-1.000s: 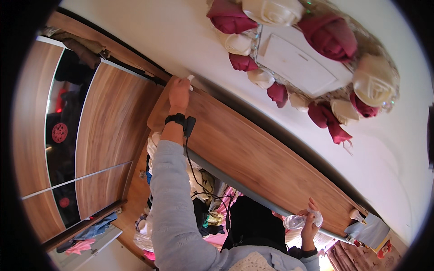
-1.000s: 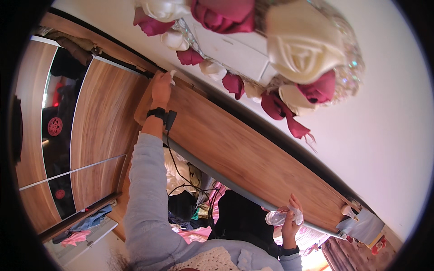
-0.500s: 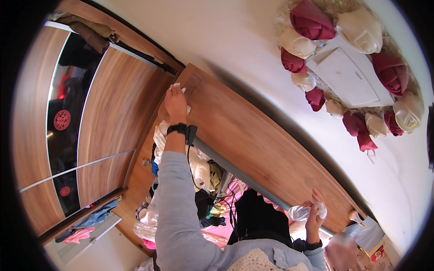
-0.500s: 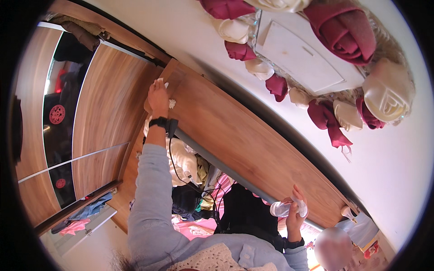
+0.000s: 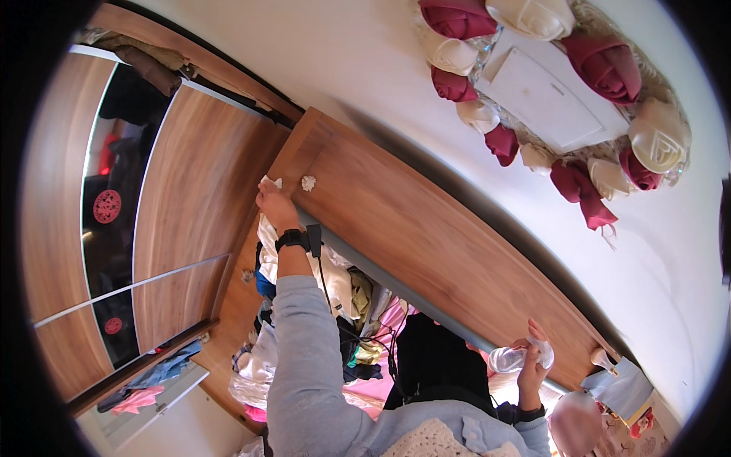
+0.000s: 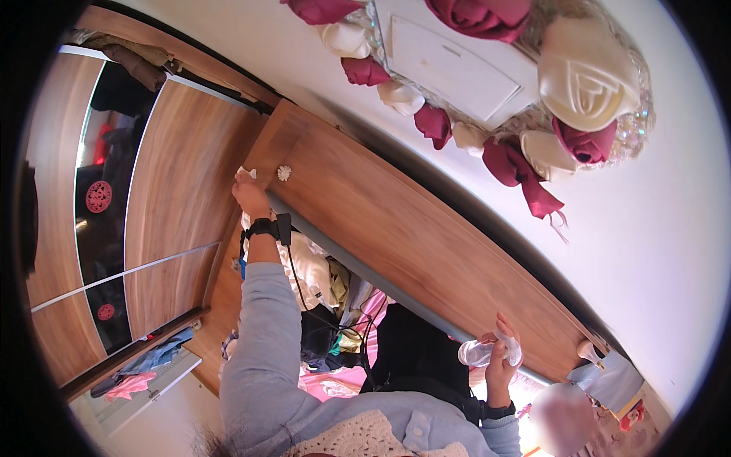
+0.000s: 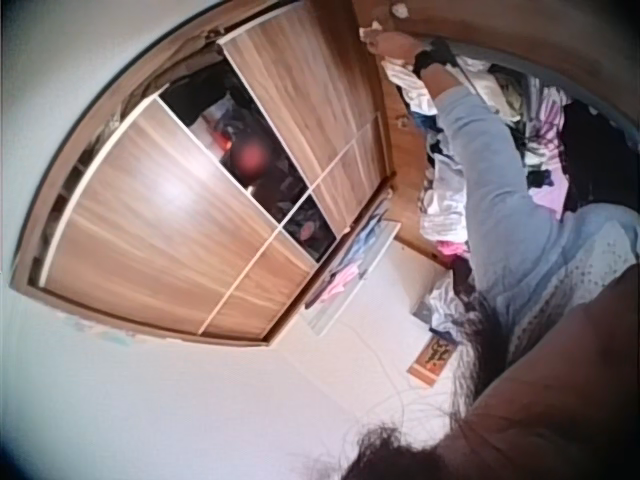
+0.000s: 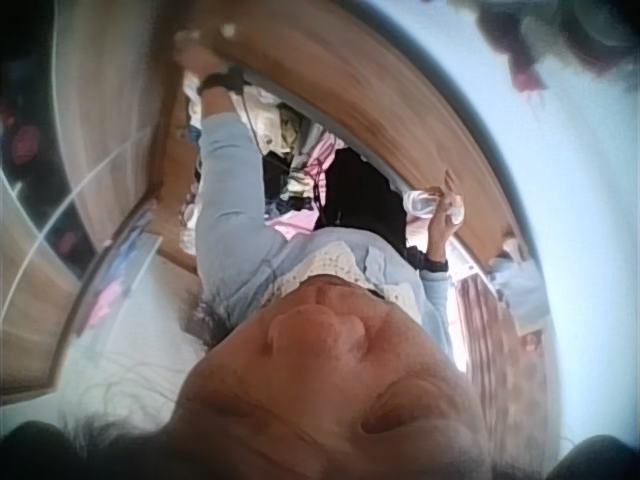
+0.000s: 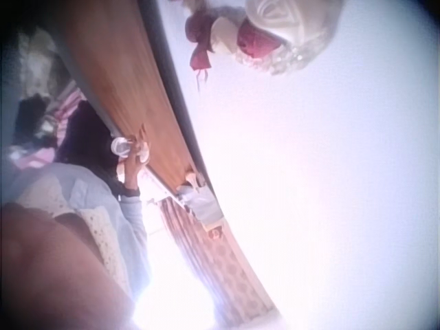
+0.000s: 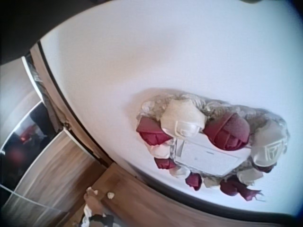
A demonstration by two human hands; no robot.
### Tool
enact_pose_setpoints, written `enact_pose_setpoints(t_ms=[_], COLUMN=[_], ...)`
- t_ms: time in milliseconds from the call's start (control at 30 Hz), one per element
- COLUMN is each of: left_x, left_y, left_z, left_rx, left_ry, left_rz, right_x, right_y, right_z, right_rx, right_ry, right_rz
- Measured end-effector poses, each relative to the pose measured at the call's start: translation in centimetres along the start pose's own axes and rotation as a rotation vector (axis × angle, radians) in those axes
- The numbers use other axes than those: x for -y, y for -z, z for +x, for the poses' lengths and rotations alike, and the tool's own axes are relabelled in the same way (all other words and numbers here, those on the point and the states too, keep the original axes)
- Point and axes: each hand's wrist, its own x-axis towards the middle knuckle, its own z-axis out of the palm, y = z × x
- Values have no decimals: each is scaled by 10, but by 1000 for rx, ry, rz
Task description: The person wipes a wooden headboard with a wet wipe, then moves to the bed to fold the duvet and smooth the sheets. They handle a spray bottle and wipe during cleaning, and later adjust the bedding by hand.
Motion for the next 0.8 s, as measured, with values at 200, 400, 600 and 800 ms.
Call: enact_pose_setpoints(t_ms=[200,400,600,800], left_x=[31,33,30,-34], left_y=[5,-17,-66,-55], left_z=[-12,-65,-48,-185], left_rx=[52,154,212,372], left_ry=[-16,-257,-385,262], left_rz=[-22,-118,376,-769], right_x=[-5,-8,-13,-13], right_y=[1,-12,-12,-20], right_z=[-3,-2,-8,-11], right_rx=[2,26,21,10], right_ry=[1,-9,21,-15], right_rz=[-8,0,-81,-49])
